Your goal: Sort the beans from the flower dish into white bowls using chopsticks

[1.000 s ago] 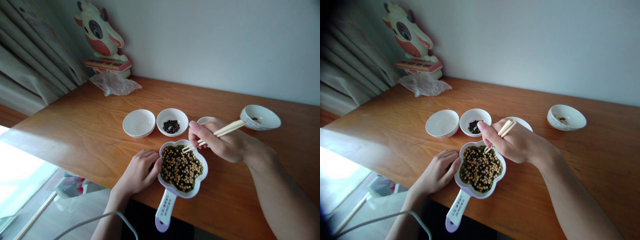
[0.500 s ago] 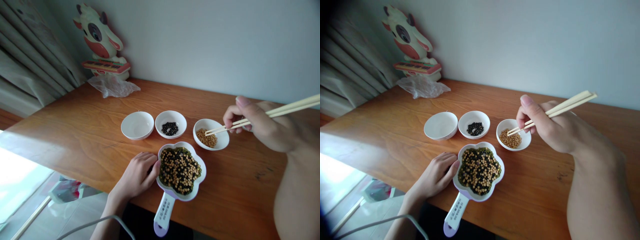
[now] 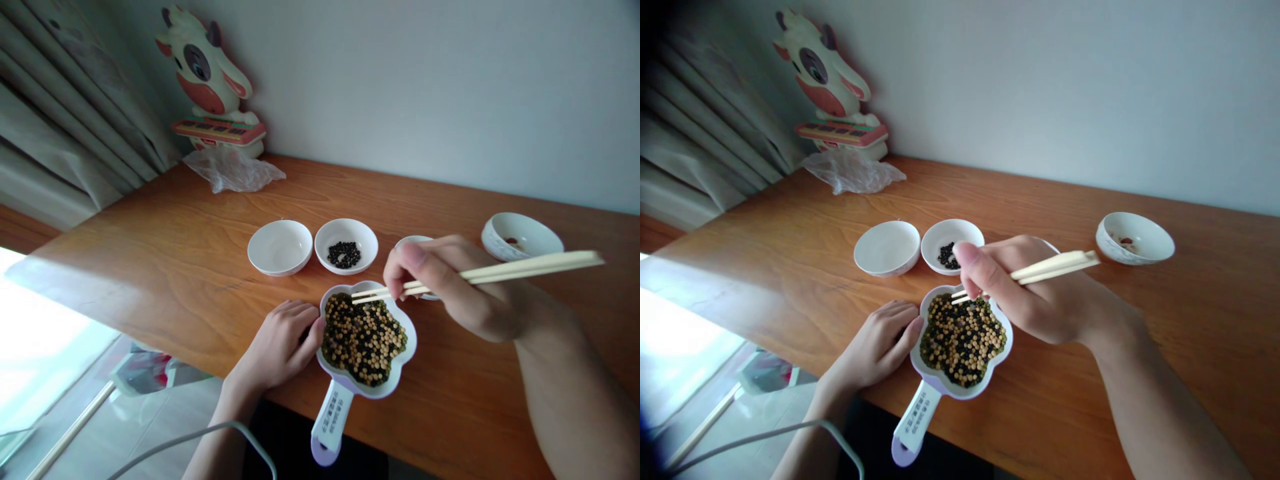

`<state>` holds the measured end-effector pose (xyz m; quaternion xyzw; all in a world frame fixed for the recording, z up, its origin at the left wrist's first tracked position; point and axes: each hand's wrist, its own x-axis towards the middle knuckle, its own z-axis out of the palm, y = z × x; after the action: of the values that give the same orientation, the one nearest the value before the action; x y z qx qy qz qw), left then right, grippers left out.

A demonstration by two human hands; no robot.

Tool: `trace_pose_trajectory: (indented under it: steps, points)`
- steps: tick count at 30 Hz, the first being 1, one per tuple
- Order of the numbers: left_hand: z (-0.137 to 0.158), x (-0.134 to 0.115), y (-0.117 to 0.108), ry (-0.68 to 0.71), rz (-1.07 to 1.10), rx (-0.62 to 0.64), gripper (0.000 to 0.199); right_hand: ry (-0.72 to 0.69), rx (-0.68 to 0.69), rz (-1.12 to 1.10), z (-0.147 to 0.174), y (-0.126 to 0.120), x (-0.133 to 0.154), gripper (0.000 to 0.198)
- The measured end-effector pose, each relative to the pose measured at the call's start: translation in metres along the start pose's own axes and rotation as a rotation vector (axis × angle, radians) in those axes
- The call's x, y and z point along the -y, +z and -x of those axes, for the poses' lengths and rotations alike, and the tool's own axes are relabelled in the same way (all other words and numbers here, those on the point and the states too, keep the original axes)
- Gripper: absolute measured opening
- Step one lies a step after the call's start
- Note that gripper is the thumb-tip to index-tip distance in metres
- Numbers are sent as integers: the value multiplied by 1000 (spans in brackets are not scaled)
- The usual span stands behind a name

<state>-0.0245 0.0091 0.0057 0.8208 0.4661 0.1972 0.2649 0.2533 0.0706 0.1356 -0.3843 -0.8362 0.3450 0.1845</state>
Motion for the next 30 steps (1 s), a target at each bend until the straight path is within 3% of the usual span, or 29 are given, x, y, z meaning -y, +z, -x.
trace_pose_trajectory:
  steps: [3,10,19,30]
  points:
    - [0,0,0,3,-2,8,34,-53,55,46,-7,13,-1,57]
    - [-1,1,1,-1,-13,6,35,-90,28,-23,-17,31,-8,51]
    - [0,-1,0,5,-24,-5,35,21,75,9,-15,21,0,60]
    - [0,0,0,8,-25,-19,33,-5,70,20,-18,30,-13,58]
